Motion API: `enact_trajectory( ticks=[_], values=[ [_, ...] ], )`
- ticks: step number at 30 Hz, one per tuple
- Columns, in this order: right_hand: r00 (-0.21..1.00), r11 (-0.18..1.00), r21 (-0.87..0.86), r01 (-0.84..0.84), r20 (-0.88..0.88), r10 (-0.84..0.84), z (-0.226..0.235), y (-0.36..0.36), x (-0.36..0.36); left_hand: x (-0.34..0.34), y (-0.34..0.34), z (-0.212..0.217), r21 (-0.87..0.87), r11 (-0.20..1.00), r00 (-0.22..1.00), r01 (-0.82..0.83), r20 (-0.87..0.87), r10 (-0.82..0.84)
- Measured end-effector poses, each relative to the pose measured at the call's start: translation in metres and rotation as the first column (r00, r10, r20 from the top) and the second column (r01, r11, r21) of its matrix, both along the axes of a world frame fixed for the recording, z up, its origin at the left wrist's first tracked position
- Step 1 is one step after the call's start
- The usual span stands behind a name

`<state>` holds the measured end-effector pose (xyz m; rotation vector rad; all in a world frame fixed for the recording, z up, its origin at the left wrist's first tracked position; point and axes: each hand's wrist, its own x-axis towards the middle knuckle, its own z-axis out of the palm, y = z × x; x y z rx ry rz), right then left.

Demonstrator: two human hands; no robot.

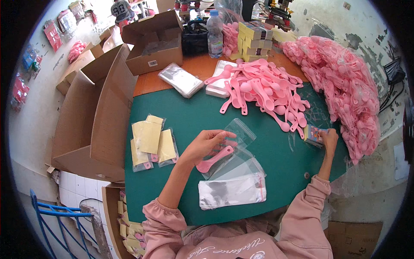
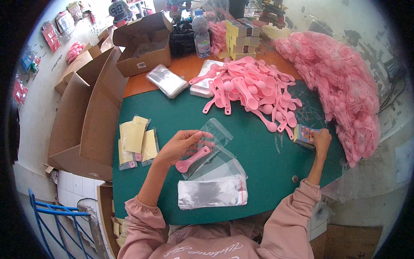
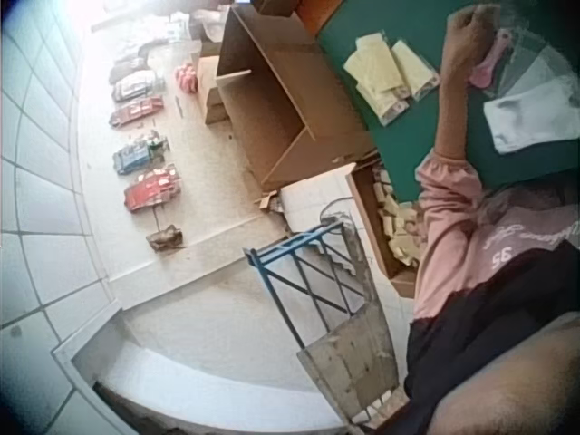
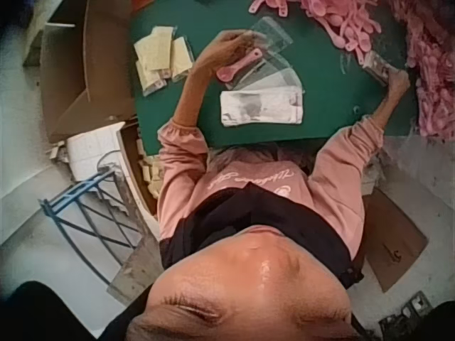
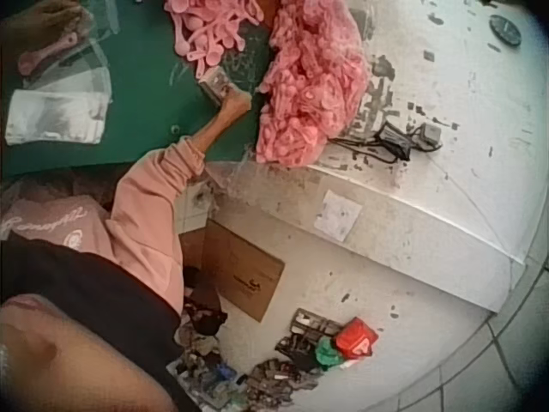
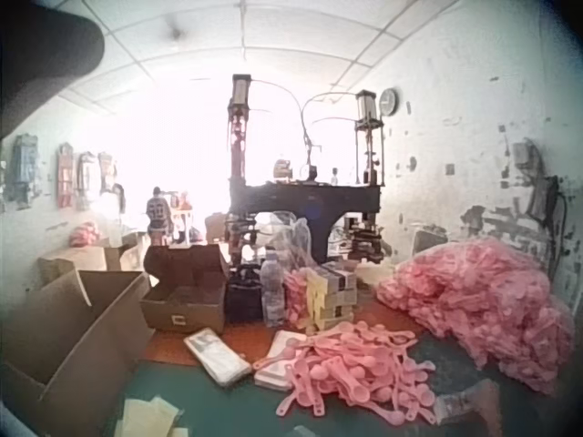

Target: The person repeatedly picks up pink plastic spoons and small yellow cards, places them into clear plastic bags, and sets the sealed packages on the table. The process is repeated multiple times with items taken from a large pile on the table.

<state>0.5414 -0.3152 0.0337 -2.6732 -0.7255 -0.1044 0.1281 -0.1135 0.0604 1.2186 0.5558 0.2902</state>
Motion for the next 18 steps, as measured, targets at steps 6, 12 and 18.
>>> enact_trajectory(
  ticks=[6, 12, 18],
  values=[
    [0.965, 0.985, 0.096, 0.141, 0.211, -0.159, 0.022, 0.003, -0.028, 0.0, -0.002, 0.002, 0.02, 0.999, 1.0, 0.029, 0.0, -0.029],
    [0.745, 0.471, 0.73, -0.496, 0.079, 0.662, 0.069, 0.052, -0.116, 0.006, -0.001, -0.007, 0.09, 0.994, 0.998, 0.063, 0.011, -0.064],
    [0.562, 0.505, 0.754, -0.419, -0.221, 0.797, 0.071, 0.106, -0.203, 0.007, 0.003, -0.004, 0.041, 0.996, 0.993, 0.084, 0.079, -0.087]
  ],
)
